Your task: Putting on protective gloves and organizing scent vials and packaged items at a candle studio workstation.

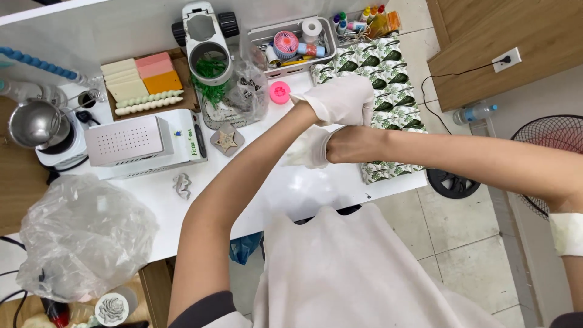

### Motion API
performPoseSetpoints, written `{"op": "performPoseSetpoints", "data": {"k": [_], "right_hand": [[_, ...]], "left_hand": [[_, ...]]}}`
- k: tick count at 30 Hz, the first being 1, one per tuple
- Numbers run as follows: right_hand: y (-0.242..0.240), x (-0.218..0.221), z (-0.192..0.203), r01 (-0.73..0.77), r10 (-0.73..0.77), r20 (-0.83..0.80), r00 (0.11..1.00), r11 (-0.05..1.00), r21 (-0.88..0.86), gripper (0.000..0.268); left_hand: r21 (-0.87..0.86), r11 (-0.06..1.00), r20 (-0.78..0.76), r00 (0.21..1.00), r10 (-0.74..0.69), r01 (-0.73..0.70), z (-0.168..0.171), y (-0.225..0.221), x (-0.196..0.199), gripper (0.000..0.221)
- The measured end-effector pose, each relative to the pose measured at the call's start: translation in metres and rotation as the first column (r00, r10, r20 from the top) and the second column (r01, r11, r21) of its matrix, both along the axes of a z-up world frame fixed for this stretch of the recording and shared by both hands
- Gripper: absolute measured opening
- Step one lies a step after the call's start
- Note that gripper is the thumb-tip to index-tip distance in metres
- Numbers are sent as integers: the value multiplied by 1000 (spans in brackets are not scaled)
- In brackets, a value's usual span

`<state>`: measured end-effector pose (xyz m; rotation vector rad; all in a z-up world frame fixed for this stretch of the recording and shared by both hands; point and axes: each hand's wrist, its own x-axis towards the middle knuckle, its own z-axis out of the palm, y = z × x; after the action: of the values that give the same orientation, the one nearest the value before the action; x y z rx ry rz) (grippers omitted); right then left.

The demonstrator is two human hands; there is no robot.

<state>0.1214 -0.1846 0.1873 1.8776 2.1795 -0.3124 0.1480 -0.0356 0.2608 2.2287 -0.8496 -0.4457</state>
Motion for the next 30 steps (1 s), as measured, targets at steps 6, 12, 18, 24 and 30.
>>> {"op": "performPoseSetpoints", "data": {"k": [6,12,18,24,30], "right_hand": [[-4,-10,-48,423,-480,-275,833,873,-243,19],[-4,-36,-110,697,-171,-816,-552,443,-564,52],[-1,-61,-146,410,362,-232,-903,559,-721,54],[2,-57,-120,476,369,-346,-863,359,-803,49],[18,-76,-110,507,285,-435,-854,275,-817,56]], "left_hand": [[-162,950,20,962,273,-266,-19,-1,-32,13],[-429,632,74,672,736,-645,-33,-2,-127,46],[-166,383,-292,416,861,-909,-112,-42,-169,65],[-216,342,-99,369,924,-915,-141,-56,-157,52],[-94,281,-191,294,936,-955,-148,-44,-137,31]]}}
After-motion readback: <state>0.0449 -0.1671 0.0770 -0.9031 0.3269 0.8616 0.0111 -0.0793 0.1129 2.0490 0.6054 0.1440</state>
